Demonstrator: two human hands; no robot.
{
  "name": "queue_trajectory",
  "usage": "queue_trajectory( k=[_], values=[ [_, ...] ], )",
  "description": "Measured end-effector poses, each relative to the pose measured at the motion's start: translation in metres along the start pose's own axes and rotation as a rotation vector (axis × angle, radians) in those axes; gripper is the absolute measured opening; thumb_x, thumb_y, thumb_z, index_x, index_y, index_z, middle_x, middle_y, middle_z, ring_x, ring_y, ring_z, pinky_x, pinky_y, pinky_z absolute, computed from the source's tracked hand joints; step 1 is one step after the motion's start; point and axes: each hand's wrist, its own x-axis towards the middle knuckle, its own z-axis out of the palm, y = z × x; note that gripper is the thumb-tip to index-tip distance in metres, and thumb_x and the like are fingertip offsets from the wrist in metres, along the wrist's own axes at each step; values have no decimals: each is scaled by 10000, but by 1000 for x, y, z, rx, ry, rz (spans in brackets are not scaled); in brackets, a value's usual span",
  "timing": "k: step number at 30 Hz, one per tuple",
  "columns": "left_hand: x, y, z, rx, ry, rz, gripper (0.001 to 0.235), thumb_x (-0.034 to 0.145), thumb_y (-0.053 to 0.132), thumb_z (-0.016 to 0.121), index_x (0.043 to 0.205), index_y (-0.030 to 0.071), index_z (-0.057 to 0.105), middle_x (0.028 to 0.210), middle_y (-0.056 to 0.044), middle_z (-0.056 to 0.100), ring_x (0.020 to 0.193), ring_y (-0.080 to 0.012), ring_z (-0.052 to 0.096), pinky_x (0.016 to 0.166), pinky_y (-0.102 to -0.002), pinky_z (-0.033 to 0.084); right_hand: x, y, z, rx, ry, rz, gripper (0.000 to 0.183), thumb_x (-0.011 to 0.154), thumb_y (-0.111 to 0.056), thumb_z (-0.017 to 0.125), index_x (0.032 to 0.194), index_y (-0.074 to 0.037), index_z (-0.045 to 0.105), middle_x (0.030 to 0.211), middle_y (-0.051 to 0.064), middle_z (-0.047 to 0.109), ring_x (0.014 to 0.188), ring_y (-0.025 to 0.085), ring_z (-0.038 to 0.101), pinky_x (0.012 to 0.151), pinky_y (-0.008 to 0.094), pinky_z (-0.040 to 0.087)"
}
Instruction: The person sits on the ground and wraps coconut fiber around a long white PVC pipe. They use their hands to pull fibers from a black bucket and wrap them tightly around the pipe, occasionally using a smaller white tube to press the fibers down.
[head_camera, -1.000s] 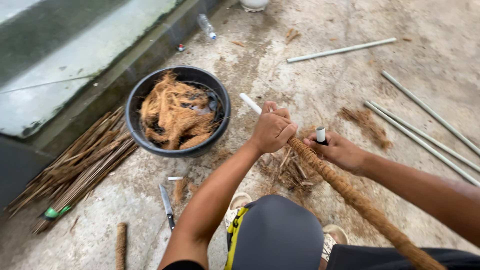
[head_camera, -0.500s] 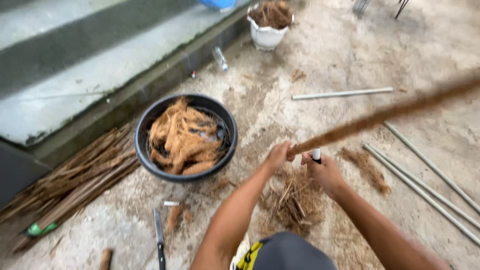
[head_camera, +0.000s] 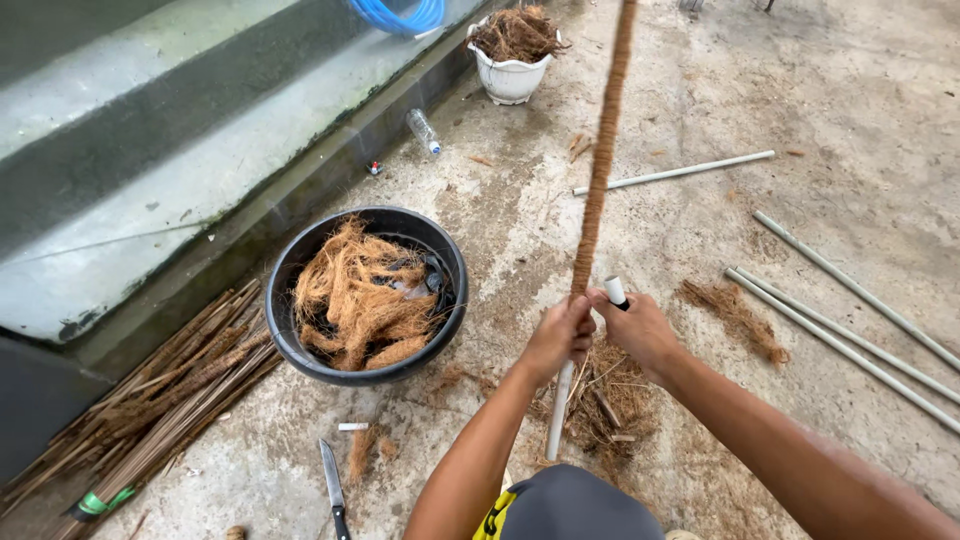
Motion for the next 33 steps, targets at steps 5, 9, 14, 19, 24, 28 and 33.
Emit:
queue_trajectory(
  k=[5,9,14,19,24,28,33],
  values=[
    [-8,8,31,778,301,334,277,1101,224,369,1169,20,542,682,-116,633,581,-296,633,494,-415,501,-13,-13,-2,-41,127,33,404,868,-424,764,913,-23,742,626,20,566,518,136,421,478,337,364],
    [0,22,51,1075,458,240,275,1067,207,417,1148,-54,451,761,-253,695,686,-445,712,548,-524,571,-25,-30,-3,29,214,-93,408,897,-379,751,839,24,731,609,15,609,497,97,471,462,346,379],
    [-17,75,61,1127,328,199,330,1055,204,469,1285,-18,388,973,-230,700,747,-400,721,608,-499,587,-32,-56,-5,218,185,-75,260,926,-288,684,859,-41,724,586,-3,600,491,117,457,488,335,409],
    [-48,128,50,944,115,528,872,785,28,685,1508,0,198,1476,-275,371,1358,-423,376,1112,-500,344,-29,-64,-34,292,2,-294,291,962,-276,700,833,-15,697,602,-3,456,534,110,323,504,295,301],
    [-57,198,32,1885,226,1118,764,815,64,627,1526,139,359,1600,-108,374,1482,-270,359,1240,-421,284,-45,-74,-65,226,-246,-362,271,894,-322,708,817,-62,713,673,12,623,599,127,424,566,293,368],
    [-55,221,38,2064,-93,1318,471,946,215,633,1385,115,496,1456,-60,526,1410,-219,479,1223,-398,333,-64,-73,-80,172,-398,-379,271,872,-339,752,836,-74,708,660,3,530,604,144,401,576,307,336],
    [-58,234,48,1845,-542,1289,358,912,345,607,1166,94,586,1053,-60,607,1033,-249,596,1002,-400,448,-78,-70,-91,120,-635,-426,285,899,-319,757,802,-58,698,615,1,509,563,136,374,544,302,301]
  ],
)
